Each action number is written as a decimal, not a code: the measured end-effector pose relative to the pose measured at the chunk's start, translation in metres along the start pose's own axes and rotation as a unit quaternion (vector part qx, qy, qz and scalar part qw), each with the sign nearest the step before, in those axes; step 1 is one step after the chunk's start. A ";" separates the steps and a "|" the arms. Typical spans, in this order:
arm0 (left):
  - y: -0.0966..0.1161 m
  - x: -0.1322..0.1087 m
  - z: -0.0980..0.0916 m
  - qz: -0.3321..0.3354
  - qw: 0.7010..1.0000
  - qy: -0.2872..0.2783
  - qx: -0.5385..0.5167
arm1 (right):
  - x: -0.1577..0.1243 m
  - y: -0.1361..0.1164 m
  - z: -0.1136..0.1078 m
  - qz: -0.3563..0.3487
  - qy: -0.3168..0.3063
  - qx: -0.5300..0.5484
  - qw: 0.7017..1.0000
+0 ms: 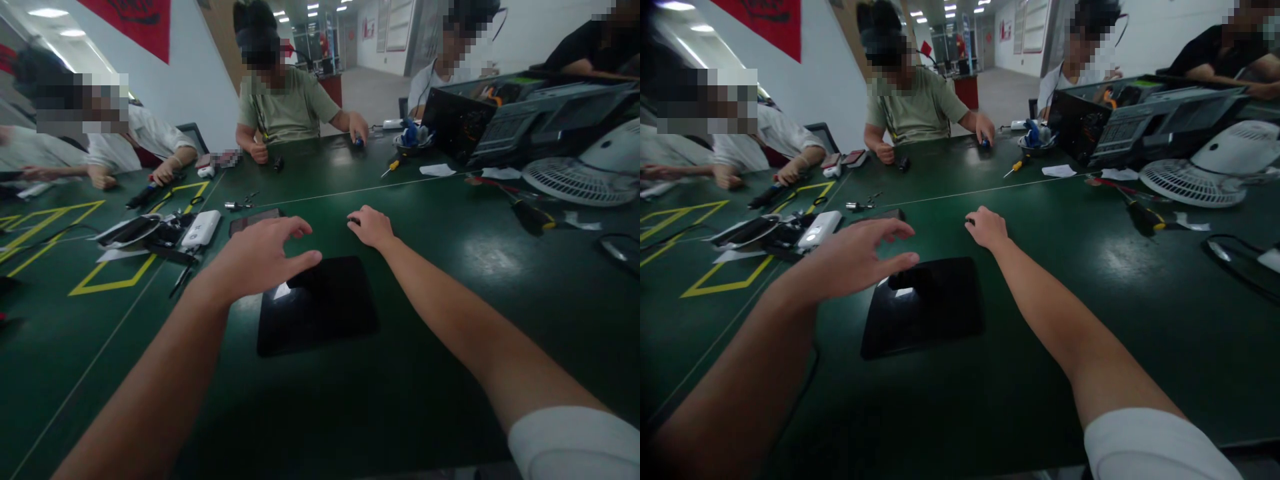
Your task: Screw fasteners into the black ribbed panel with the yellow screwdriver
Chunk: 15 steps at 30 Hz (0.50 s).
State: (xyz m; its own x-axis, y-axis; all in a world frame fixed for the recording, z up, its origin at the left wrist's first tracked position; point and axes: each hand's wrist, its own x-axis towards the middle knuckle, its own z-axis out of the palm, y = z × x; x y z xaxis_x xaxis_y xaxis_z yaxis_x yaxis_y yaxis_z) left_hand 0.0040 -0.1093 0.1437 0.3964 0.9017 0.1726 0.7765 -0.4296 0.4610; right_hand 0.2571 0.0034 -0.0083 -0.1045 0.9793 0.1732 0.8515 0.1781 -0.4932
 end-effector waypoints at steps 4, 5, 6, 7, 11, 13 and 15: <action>0.006 -0.015 0.016 -0.020 0.999 -0.027 0.042 | -0.002 -0.001 0.000 -0.003 0.006 0.005 1.000; 0.007 -0.017 0.020 -0.023 0.997 -0.043 0.065 | -0.003 -0.002 0.000 -0.003 0.007 0.006 1.000; 0.007 -0.019 0.024 -0.026 0.994 -0.054 0.089 | -0.003 -0.002 -0.001 -0.003 0.008 0.008 1.000; 0.007 -0.020 0.028 -0.029 0.991 -0.064 0.112 | -0.004 -0.002 -0.001 -0.003 0.009 0.010 1.000; 0.006 -0.022 0.044 -0.019 0.982 -0.083 0.170 | -0.006 0.000 -0.001 -0.004 0.014 0.023 1.000; 0.006 -0.023 0.054 -0.030 0.978 -0.093 0.183 | -0.007 0.001 -0.001 -0.004 0.015 0.031 0.999; 0.006 -0.023 0.063 -0.059 0.977 -0.083 0.189 | -0.007 0.001 -0.001 -0.004 0.015 0.040 0.999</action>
State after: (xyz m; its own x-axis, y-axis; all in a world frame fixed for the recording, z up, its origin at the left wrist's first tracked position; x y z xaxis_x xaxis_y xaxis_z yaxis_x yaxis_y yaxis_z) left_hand 0.0307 -0.1354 0.0876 0.3433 0.9390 -0.0192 0.9344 -0.3394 0.1085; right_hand 0.2595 -0.0034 -0.0093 -0.0942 0.9749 0.2019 0.8071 0.1935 -0.5577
